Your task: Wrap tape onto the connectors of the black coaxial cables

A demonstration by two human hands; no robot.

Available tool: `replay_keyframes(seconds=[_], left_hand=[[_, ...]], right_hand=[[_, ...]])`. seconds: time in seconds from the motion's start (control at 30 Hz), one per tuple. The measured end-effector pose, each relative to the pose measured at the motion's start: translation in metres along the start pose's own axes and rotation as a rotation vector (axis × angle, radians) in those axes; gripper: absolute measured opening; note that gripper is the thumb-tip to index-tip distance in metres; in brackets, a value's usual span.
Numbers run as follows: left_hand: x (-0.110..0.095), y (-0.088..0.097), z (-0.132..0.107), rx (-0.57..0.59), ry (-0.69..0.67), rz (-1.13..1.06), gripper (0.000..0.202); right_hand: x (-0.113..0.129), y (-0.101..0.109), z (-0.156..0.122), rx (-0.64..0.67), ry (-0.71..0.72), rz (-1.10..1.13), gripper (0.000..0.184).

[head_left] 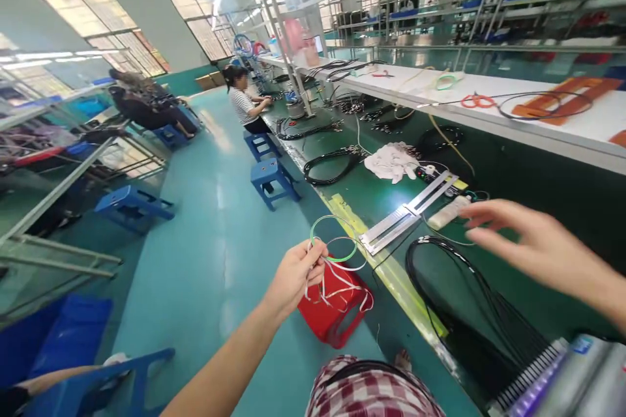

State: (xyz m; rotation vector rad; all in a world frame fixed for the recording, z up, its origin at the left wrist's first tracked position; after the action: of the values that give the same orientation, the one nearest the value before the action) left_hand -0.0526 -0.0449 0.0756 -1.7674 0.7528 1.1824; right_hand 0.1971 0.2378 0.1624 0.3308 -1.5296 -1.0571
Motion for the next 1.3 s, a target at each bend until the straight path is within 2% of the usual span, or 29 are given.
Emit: replay_keyframes(seconds=[0.1, 0.17, 0.23, 0.37, 0.47, 0.57, 0.63, 0.73, 0.83, 0.93, 1.07, 1.3], left_hand=[[0.001, 0.064, -0.037, -0.024, -0.004, -0.034, 0.036], [0.001, 0.122, -0.067, -0.053, -0.006, -0.042, 0.038], [0.001, 0.193, -0.1, -0.093, -0.003, -0.041, 0.039], [0.003, 0.357, -0.174, -0.218, 0.009, -0.049, 0.041], [-0.004, 0.465, -0.228, -0.309, 0.025, -0.078, 0.043], [-0.019, 0.546, -0.265, -0.367, 0.036, -0.098, 0.044], [-0.031, 0.592, -0.275, -0.393, 0.028, -0.101, 0.044], [-0.047, 0.661, -0.27, -0.439, 0.001, -0.113, 0.042], [-0.067, 0.733, -0.245, -0.459, -0.01, -0.123, 0.042], [-0.099, 0.808, -0.199, -0.436, -0.024, -0.134, 0.04], [-0.165, 0.906, -0.109, -0.382, -0.061, -0.136, 0.042], [-0.301, 1.071, 0.058, -0.314, -0.098, -0.048, 0.037]], right_hand=[[0.102, -0.154, 0.046, 0.431, 0.127, 0.269, 0.052], [0.171, -0.253, 0.078, 0.541, 0.173, 0.441, 0.056], [0.233, -0.349, 0.107, 0.596, 0.159, 0.603, 0.055], [0.345, -0.527, 0.154, 0.694, 0.09, 0.947, 0.043], [0.423, -0.634, 0.185, 0.788, 0.07, 1.164, 0.04], [0.486, -0.71, 0.219, 0.836, 0.062, 1.211, 0.04], [0.517, -0.746, 0.248, 0.863, 0.059, 1.208, 0.043], [0.549, -0.79, 0.3, 0.911, 0.043, 1.204, 0.046], [0.569, -0.824, 0.367, 0.919, 0.011, 1.198, 0.046], [0.58, -0.846, 0.451, 0.869, -0.007, 1.195, 0.043], [0.586, -0.847, 0.587, 0.73, -0.004, 1.198, 0.039], [0.578, -0.802, 0.839, 0.438, -0.012, 1.149, 0.036]])
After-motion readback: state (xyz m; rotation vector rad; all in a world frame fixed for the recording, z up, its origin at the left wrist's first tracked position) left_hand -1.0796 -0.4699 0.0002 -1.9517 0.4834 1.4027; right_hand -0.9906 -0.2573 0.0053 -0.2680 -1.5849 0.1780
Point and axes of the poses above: each hand's wrist, its own z-axis towards the middle knuckle, its own y-axis out of the back of the hand, x = y × z, the point moved 6 cm from there along z, towards the middle knuckle, and after that the axes turned 11 degrees about x, right-handed, at the moved point
